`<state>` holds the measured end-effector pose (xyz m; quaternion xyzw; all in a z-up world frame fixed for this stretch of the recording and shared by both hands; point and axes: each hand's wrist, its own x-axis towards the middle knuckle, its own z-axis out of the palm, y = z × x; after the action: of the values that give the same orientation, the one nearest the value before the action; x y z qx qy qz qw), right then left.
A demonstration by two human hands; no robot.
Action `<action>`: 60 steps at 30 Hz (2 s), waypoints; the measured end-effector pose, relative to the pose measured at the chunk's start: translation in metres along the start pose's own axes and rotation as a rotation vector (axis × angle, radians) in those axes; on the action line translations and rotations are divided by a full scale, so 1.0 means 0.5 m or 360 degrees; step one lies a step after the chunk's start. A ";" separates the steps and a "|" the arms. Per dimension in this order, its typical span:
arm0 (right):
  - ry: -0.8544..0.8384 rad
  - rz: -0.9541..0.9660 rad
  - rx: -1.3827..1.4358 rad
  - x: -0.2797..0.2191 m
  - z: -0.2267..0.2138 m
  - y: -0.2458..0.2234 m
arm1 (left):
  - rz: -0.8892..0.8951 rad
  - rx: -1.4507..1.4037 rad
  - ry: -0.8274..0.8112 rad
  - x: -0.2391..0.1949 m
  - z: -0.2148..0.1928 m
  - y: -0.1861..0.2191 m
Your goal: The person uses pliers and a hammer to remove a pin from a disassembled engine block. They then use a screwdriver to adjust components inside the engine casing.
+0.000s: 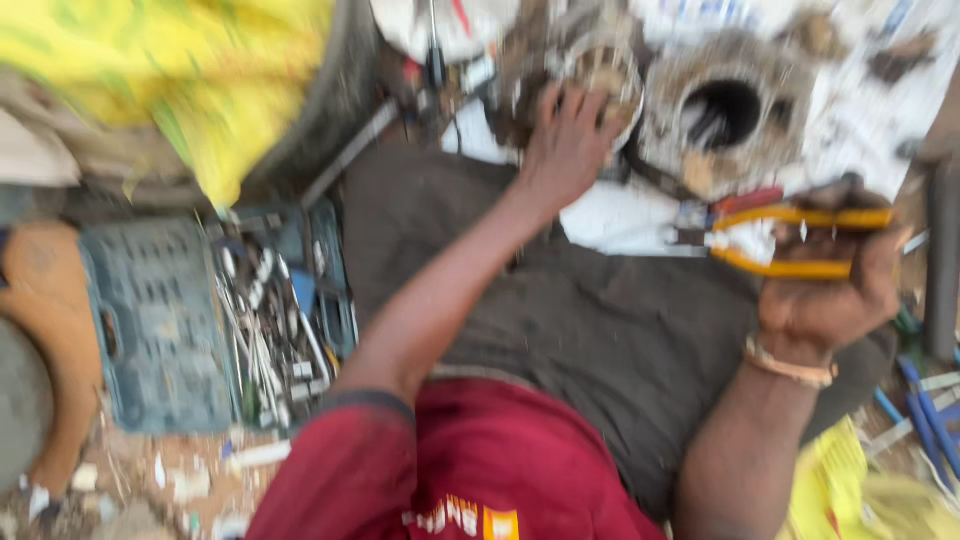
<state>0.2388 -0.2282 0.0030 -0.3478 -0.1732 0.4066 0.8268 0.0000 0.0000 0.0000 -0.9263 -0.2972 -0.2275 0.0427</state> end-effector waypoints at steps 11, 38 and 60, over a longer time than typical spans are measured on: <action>0.0045 -0.0024 0.0033 -0.016 -0.024 0.012 | -0.0105 -0.0184 -0.0235 -0.004 -0.024 0.005; -0.0028 -0.0134 -0.0127 -0.018 0.011 -0.001 | -0.0040 -0.0124 -0.0218 0.008 -0.046 0.008; -0.0044 -0.0141 -0.0217 -0.029 -0.013 0.008 | 0.0018 -0.0114 0.0138 -0.013 0.001 0.010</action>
<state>0.2314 -0.2406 -0.0044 -0.3896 -0.2271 0.3618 0.8159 -0.0016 -0.0075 -0.0032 -0.9182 -0.2815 -0.2777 0.0238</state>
